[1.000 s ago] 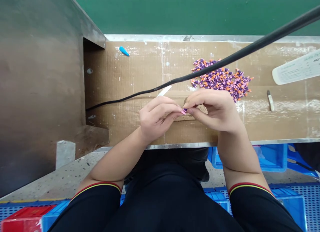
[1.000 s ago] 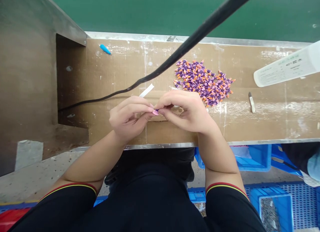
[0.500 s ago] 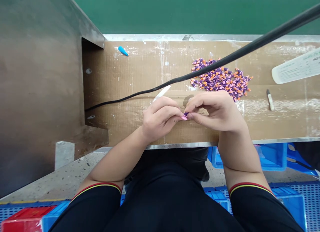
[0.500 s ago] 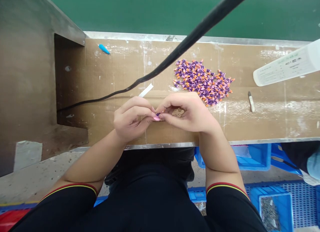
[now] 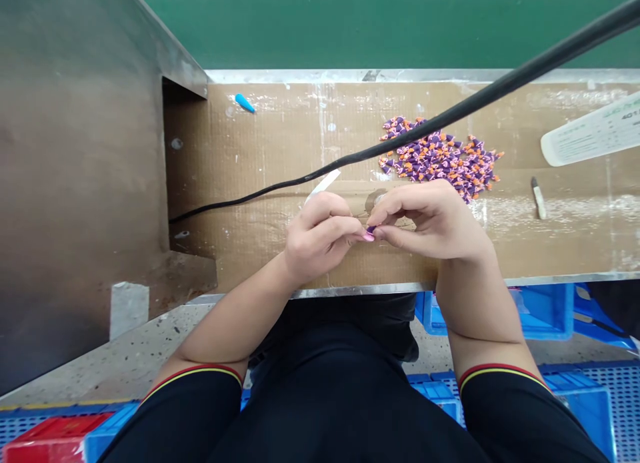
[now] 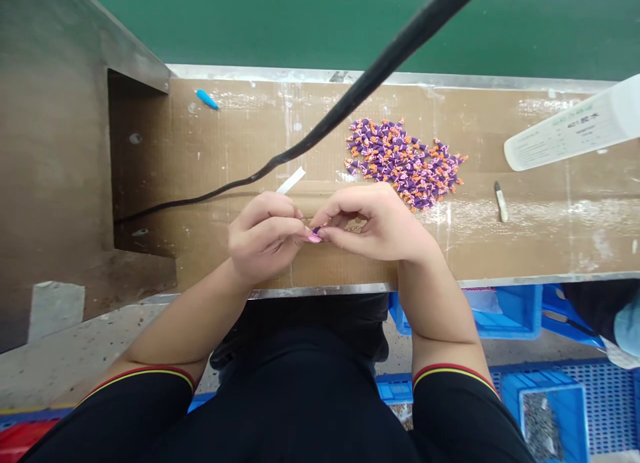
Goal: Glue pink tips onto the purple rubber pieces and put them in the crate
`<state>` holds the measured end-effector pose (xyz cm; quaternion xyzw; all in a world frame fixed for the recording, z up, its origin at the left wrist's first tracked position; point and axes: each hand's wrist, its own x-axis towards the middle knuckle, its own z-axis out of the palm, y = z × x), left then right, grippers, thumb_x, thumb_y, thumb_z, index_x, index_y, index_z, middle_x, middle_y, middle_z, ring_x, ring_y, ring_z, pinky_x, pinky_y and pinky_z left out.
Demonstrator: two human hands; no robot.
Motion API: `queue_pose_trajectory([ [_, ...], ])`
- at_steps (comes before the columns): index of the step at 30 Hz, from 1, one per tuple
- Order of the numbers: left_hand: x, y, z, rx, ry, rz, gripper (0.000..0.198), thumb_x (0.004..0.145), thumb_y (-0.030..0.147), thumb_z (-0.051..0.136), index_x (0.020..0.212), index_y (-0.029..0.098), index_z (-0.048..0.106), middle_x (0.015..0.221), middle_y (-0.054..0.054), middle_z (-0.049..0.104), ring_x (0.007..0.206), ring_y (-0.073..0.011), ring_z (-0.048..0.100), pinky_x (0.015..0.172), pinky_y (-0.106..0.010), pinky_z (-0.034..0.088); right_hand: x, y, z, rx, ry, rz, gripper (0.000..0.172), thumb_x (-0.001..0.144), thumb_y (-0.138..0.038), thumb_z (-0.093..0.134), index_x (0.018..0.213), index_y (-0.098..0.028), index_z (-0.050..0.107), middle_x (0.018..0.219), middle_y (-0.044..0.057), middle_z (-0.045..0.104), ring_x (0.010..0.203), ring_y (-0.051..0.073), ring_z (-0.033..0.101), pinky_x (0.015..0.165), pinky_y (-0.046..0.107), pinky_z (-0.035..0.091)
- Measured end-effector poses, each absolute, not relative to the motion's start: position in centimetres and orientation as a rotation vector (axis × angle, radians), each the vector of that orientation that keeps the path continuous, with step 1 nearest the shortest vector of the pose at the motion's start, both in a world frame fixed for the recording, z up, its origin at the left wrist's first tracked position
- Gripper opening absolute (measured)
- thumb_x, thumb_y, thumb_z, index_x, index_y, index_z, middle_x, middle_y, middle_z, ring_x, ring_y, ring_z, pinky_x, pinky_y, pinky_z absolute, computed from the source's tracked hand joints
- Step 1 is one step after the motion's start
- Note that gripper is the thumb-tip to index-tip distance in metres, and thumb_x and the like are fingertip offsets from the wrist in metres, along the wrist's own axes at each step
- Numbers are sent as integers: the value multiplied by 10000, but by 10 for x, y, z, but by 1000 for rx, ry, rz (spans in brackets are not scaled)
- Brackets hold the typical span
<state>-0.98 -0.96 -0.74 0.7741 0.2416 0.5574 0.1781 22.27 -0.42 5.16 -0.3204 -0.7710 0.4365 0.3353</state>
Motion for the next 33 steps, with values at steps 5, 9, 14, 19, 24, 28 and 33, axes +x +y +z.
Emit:
queue_pose_trajectory([
  [5,-9,-9,-11,2203,733,1606,170,1040,448,818,1069,288,767,912,-2,728,773,-133,691,696,-278,590,222,-4,45,-799,-1906,1239,83,982,-166,771,972,-236,815,888,-9,852,734,130,765,697,271,677],
  [9,-7,-9,-10,2234,695,1673,131,1044,362,824,1058,259,745,897,7,726,783,-120,703,716,-244,613,220,-5,41,-738,-1823,1282,98,971,-121,784,996,-209,820,886,1,851,754,126,779,697,241,664],
  [14,-7,-12,-7,2270,603,1624,81,1069,205,769,1117,248,719,956,11,730,850,-104,723,780,-221,645,221,-4,42,-759,-1804,1385,22,975,-193,829,989,-178,837,874,34,843,749,128,774,670,219,636],
  [19,-5,-11,-11,2288,527,1620,52,1068,175,749,1088,218,729,946,-10,725,833,-113,707,759,-225,625,223,-2,40,-809,-1776,1464,66,944,-230,867,978,-178,844,830,11,826,709,108,746,646,204,608],
  [24,-1,-9,-14,2331,532,1668,42,1079,171,724,1051,202,722,938,-16,728,823,-110,704,751,-222,610,223,-1,36,-851,-1747,1498,99,910,-249,899,941,-186,828,858,7,823,741,107,743,686,215,613],
  [28,0,-12,-15,2344,502,1651,46,1072,200,754,1106,211,724,971,-15,757,841,-113,734,773,-224,631,232,-10,40,-865,-1778,1472,105,939,-281,877,948,-197,814,891,10,811,794,115,743,733,235,613],
  [33,-2,-12,-15,2396,526,1637,235,1087,391,758,1230,206,732,999,-47,779,896,-164,767,809,-294,664,260,-41,52,-1162,-1984,1262,98,971,-257,786,1047,-197,803,907,26,822,797,143,755,754,280,607],
])
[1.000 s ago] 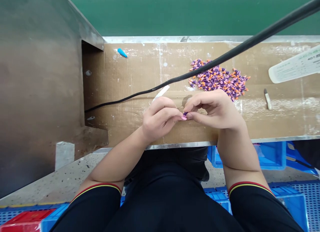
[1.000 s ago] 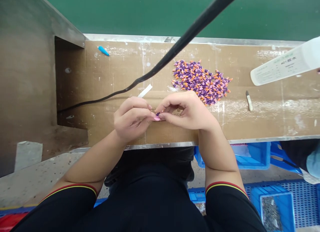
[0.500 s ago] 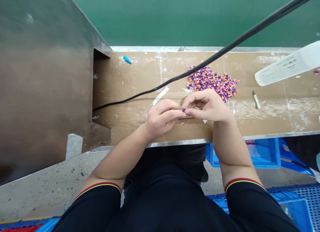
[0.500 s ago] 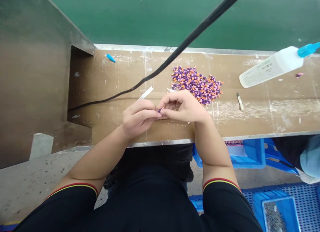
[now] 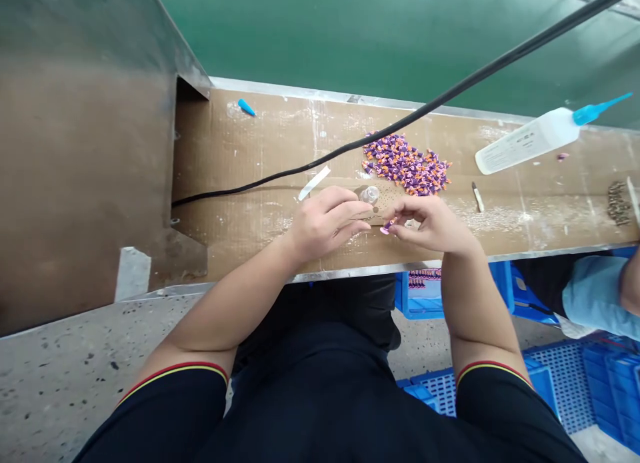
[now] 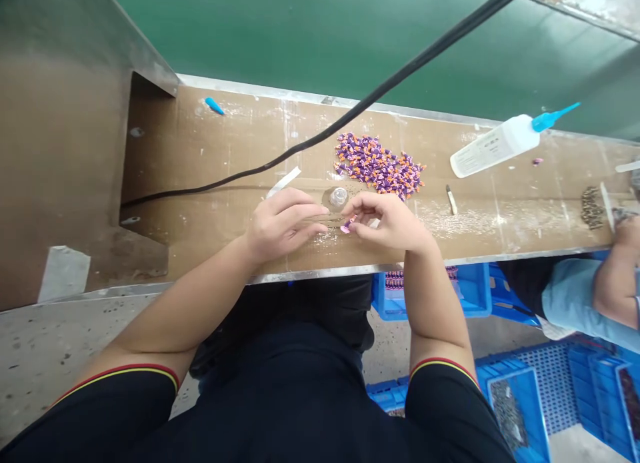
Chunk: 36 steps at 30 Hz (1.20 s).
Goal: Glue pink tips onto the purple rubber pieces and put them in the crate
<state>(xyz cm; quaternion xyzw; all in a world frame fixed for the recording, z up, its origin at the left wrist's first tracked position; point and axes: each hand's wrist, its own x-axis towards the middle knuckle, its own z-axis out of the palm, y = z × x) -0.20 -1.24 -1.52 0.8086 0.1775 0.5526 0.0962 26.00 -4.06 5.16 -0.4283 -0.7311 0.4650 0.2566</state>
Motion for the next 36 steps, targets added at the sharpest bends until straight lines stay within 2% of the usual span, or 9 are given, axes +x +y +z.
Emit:
queue_pose_trajectory([
  [6,0,-15,-18,2408,581,1640,351,1152,489,619,1310,190,716,1071,-80,794,1007,-201,784,877,-330,674,267,-77,34,-1292,-2493,747,167,981,-147,608,917,-210,749,893,24,759,721,125,615,685,269,474],
  [11,-3,-16,-18,2398,564,1587,357,1171,471,566,1344,199,721,1105,-87,797,1031,-208,784,919,-344,673,260,-95,13,-1325,-2721,263,251,1068,-144,519,972,-222,737,980,83,768,823,195,649,618,290,419],
  [15,-6,-13,-16,2389,562,1561,332,1152,419,610,1367,197,731,1128,-94,798,1039,-211,772,942,-346,671,268,-106,12,-1402,-2476,384,461,1011,-84,538,1409,-271,678,1322,102,776,1008,216,739,817,351,616],
  [17,-8,-13,-16,2374,562,1568,324,1142,397,626,1357,182,738,1134,-105,796,1039,-211,767,960,-343,672,270,-111,10,-1410,-2341,492,498,1007,-123,596,1484,-263,634,1327,108,767,974,212,746,879,383,652],
  [21,-11,-14,-17,2397,634,1459,326,1141,422,608,1335,205,757,1159,-105,801,971,-204,763,911,-345,682,262,-118,-4,-1427,-2185,559,238,1087,-325,667,1297,-241,739,1187,112,781,1031,245,755,913,411,664],
  [24,-13,-13,-19,2406,710,1405,349,1138,479,588,1304,244,787,1150,-96,809,857,-196,731,852,-365,680,264,-126,-10,-1450,-2049,562,150,1098,-324,654,1124,-246,780,1158,105,801,1050,239,770,940,409,662],
  [29,-11,-2,-25,2391,604,1576,303,1045,469,719,1280,323,843,1033,-70,822,710,-192,648,722,-381,636,320,-180,-2,-1755,-1501,554,180,1045,-420,754,1085,-246,780,1025,64,847,862,200,799,797,345,669],
  [32,-6,4,-28,2382,560,1676,320,1004,502,746,1235,323,877,949,-67,823,659,-195,611,627,-382,576,364,-220,-8,-2190,-1240,563,216,1025,-435,722,1073,-224,728,1046,87,855,922,222,830,864,359,685],
  [36,-2,8,-31,2410,500,1704,358,990,456,750,1294,308,868,947,-68,836,699,-204,656,625,-369,546,396,-241,-37,-2862,-1234,709,181,1055,-283,629,1135,-167,741,1125,151,866,1037,254,837,969,349,639],
])
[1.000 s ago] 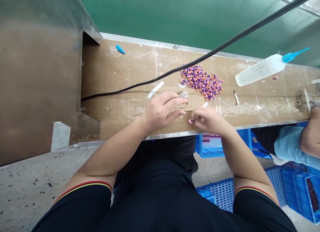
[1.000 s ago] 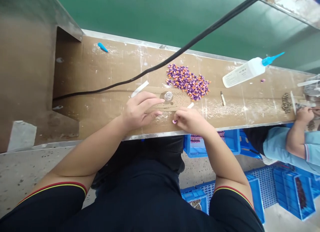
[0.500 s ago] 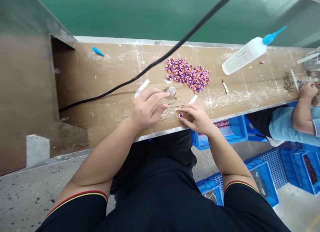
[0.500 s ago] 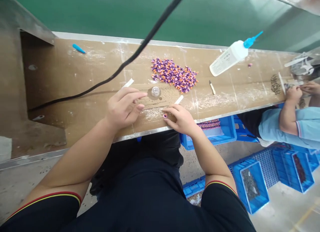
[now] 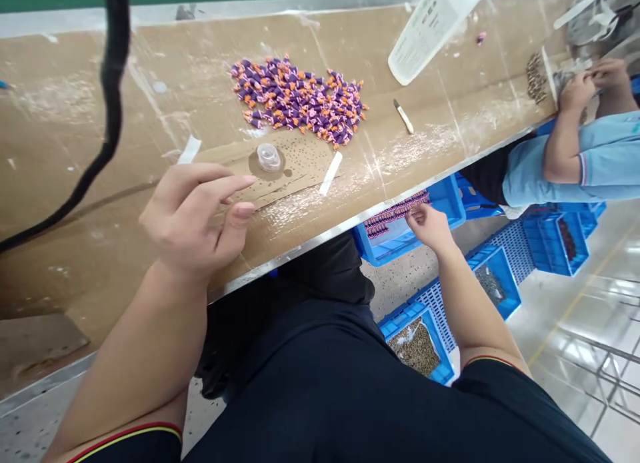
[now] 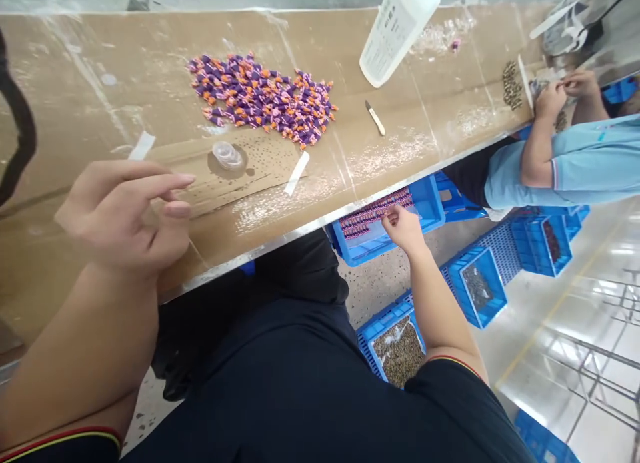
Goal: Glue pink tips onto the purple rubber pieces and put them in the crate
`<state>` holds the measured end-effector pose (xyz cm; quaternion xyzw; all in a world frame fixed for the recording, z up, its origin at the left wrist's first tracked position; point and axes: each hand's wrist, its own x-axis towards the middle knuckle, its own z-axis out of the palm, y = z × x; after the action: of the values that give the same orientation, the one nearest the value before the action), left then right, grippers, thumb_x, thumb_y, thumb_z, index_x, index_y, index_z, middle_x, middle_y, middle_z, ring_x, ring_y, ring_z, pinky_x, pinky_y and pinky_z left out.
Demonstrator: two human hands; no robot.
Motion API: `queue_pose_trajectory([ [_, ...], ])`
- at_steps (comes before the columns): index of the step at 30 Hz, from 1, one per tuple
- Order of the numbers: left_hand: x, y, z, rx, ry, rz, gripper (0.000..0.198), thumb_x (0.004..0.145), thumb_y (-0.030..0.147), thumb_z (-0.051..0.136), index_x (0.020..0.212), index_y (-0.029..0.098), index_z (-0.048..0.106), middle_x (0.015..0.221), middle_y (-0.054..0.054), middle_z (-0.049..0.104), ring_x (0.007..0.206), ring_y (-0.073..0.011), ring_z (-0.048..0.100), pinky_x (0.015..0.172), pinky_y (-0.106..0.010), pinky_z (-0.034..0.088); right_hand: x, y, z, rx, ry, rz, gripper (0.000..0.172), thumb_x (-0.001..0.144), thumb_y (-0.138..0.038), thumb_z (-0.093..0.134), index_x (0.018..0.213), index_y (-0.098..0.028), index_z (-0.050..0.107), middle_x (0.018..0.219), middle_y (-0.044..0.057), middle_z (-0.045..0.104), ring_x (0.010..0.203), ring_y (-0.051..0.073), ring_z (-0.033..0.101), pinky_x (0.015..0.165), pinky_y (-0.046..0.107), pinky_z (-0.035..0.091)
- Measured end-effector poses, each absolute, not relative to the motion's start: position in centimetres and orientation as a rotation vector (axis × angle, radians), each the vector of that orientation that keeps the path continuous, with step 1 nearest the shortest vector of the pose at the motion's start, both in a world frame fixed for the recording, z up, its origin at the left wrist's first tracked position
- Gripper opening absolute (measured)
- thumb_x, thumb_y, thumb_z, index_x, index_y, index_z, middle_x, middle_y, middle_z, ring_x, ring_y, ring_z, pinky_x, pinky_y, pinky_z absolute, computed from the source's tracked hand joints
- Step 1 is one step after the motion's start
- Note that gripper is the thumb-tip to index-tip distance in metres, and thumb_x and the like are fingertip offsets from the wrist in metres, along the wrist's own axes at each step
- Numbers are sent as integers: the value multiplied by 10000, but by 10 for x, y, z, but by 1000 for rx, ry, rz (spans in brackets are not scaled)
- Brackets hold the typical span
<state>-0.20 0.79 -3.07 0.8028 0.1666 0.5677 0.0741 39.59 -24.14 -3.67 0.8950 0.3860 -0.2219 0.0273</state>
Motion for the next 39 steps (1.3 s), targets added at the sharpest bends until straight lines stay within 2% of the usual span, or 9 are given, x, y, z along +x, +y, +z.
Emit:
queue_pose_trajectory([
  [5,-2,14,-40,2402,495,1724,318,1008,472,727,1249,331,880,912,-61,826,711,-209,664,625,-371,534,406,-226,-80,2430,1040,-872,144,1060,-259,732,1024,-136,795,1105,153,853,1103,274,812,1001,368,623],
  [8,-5,17,-46,2336,530,1676,294,987,548,777,1127,321,902,883,-64,822,697,-206,658,671,-390,569,410,-217,-96,2253,986,-964,242,1083,-391,775,1141,-156,787,1196,85,816,1109,235,789,1024,432,660],
  [11,-6,16,-47,2313,598,1671,297,965,583,787,1020,317,908,864,-65,819,684,-199,641,663,-395,559,414,-214,-104,2153,969,-1009,311,1089,-448,773,1249,-182,769,1285,83,785,1151,240,777,1022,443,675],
  [17,0,12,-37,2377,479,1719,266,968,375,785,1200,308,896,922,-67,844,710,-191,712,619,-341,570,418,-216,-113,2116,1056,-1025,337,1090,-449,772,1283,-173,753,1272,86,779,1107,231,780,968,420,687],
  [20,0,13,-37,2372,461,1709,251,952,394,800,1165,317,908,889,-59,840,696,-192,714,598,-335,576,419,-216,-114,2112,1109,-1026,327,1093,-457,766,1256,-174,760,1244,78,785,1075,223,782,944,403,689],
  [27,0,11,-37,2341,561,1706,213,921,464,771,993,328,920,839,-46,836,669,-195,702,574,-337,561,414,-212,-109,2081,999,-1018,368,1080,-455,783,1310,-170,752,1332,101,769,1186,259,772,1030,456,674],
  [33,-1,11,-36,2380,461,1690,239,911,354,798,1118,311,910,893,-57,845,700,-192,712,580,-324,567,410,-212,-110,2087,981,-996,374,1088,-451,771,1349,-185,742,1392,111,755,1234,265,759,1065,476,666],
  [36,-1,10,-39,2340,570,1649,185,902,448,800,981,324,912,842,-59,822,684,-197,664,588,-349,548,409,-213,-110,2092,990,-984,385,1084,-449,777,1358,-181,739,1405,114,749,1253,273,754,1076,487,662],
  [39,-2,9,-43,2249,747,1511,294,860,600,800,828,322,890,764,-70,775,667,-204,596,605,-374,537,408,-213,-110,2095,991,-964,372,1088,-448,771,1356,-192,742,1415,112,747,1262,272,751,1084,487,659],
])
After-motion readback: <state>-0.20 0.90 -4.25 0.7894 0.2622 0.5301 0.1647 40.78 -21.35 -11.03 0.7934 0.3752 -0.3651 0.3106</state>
